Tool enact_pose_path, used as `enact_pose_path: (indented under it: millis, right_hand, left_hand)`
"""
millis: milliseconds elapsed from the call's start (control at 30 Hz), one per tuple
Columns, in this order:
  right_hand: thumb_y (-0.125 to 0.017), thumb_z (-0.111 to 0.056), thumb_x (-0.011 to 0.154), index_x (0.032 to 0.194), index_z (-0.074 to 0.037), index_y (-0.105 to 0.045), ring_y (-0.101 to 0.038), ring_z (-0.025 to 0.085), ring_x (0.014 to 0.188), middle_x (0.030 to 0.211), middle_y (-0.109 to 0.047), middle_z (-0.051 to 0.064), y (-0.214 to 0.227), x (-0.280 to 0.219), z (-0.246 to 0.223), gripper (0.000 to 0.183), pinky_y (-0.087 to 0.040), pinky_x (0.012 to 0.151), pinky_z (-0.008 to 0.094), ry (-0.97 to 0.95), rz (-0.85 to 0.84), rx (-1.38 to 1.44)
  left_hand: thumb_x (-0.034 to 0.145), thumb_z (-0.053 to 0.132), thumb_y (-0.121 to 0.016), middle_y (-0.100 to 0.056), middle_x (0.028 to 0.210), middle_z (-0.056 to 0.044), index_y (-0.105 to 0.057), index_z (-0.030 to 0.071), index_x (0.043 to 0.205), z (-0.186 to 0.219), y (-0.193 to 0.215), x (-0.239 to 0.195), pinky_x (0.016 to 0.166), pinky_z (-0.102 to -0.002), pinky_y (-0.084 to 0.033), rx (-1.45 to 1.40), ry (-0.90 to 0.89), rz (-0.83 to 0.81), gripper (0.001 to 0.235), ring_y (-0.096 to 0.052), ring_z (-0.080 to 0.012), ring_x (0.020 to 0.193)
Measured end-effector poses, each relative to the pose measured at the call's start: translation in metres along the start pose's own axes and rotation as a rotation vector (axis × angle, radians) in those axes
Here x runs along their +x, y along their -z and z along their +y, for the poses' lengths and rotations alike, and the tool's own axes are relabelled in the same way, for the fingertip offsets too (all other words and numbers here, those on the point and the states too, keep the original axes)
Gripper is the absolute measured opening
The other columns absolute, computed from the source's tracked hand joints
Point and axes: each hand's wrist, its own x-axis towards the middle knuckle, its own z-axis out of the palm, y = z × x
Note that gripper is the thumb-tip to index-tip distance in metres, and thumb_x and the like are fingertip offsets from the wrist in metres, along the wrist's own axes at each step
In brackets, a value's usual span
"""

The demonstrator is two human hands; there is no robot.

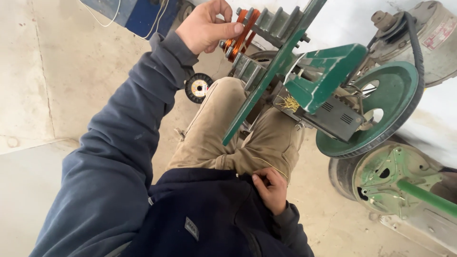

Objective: The recorder winds copper wire onto a motor coil form using a manual winding machine.

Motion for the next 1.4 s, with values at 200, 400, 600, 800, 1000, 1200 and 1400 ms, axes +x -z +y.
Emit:
enact_pose_path:
  millis: [200,400,600,800,1000,1200,1400]
  right_hand:
    - [-0.076,-0.014,0.086,0.094,-0.005,-0.075,-0.061,0.013,0.063,0.087,-0.071,0.004,-0.002,0.0,-0.001,0.012,-0.048,0.06,0.026,0.003,-0.003,-0.004]
    - [-0.077,-0.014,0.086,0.093,-0.005,-0.075,-0.063,0.015,0.065,0.087,-0.07,0.005,0.001,-0.002,-0.009,0.012,-0.05,0.061,0.027,0.013,-0.006,-0.053]
    - [-0.08,-0.012,0.078,0.089,-0.008,-0.076,-0.069,0.018,0.065,0.085,-0.072,0.007,0.084,-0.013,-0.053,0.012,-0.056,0.056,0.028,0.092,-0.083,-0.239]
    - [-0.067,-0.018,0.096,0.096,-0.006,-0.066,-0.065,0.016,0.068,0.088,-0.068,0.009,0.247,0.043,-0.087,0.012,-0.054,0.066,0.03,0.396,0.229,-0.275]
    - [-0.073,-0.014,0.102,0.124,0.0,-0.063,-0.062,0.019,0.093,0.107,-0.064,0.01,0.169,0.26,-0.269,0.028,-0.051,0.087,0.034,0.484,-0.173,-0.615]
    - [-0.082,-0.028,0.08,0.102,-0.015,-0.079,-0.066,0.022,0.071,0.083,-0.068,0.001,0.077,0.305,-0.321,0.026,-0.05,0.057,0.033,1.082,-0.523,-1.153]
    - [-0.08,-0.023,0.085,0.096,-0.016,-0.078,-0.067,0.021,0.075,0.085,-0.069,-0.001,0.076,0.307,-0.313,0.013,-0.049,0.059,0.033,1.048,-0.518,-1.079]
  left_hand:
    - [0.102,0.029,-0.075,-0.06,0.071,-0.004,-0.051,0.008,0.104,-0.003,-0.003,0.001,0.039,-0.023,-0.027,-0.006,-0.001,-0.015,0.032,-0.041,-0.0048,0.044]
    - [0.109,0.019,-0.071,-0.068,0.092,-0.01,-0.044,0.01,0.104,-0.028,0.002,0.01,0.061,-0.028,-0.046,-0.161,-0.146,-0.119,0.029,-0.061,-0.0096,0.078]
    - [0.109,0.007,-0.071,-0.062,0.101,-0.01,-0.038,0.011,0.103,-0.044,-0.006,0.021,0.08,-0.031,-0.058,-0.354,-0.309,-0.196,0.033,-0.071,-0.0189,0.097]
    - [0.105,0.003,-0.068,-0.065,0.112,-0.012,-0.037,0.012,0.101,-0.037,-0.015,0.019,0.091,-0.036,-0.061,-0.665,-0.321,-0.306,0.033,-0.074,-0.0232,0.107]
    - [0.105,0.004,-0.069,-0.059,0.111,-0.007,-0.038,0.011,0.102,-0.041,-0.017,0.018,0.094,-0.035,-0.061,-0.698,-0.37,-0.314,0.032,-0.073,-0.0205,0.108]
    - [0.109,0.005,-0.07,-0.055,0.1,-0.001,-0.038,0.01,0.099,-0.04,-0.019,0.012,0.087,-0.023,-0.049,-0.561,-0.407,-0.266,0.034,-0.057,-0.0064,0.098]
    - [0.103,0.008,-0.073,-0.057,0.085,0.001,-0.047,0.008,0.098,-0.016,-0.012,-0.014,0.07,-0.025,-0.049,-0.295,-0.276,-0.095,0.026,-0.056,-0.0064,0.08]
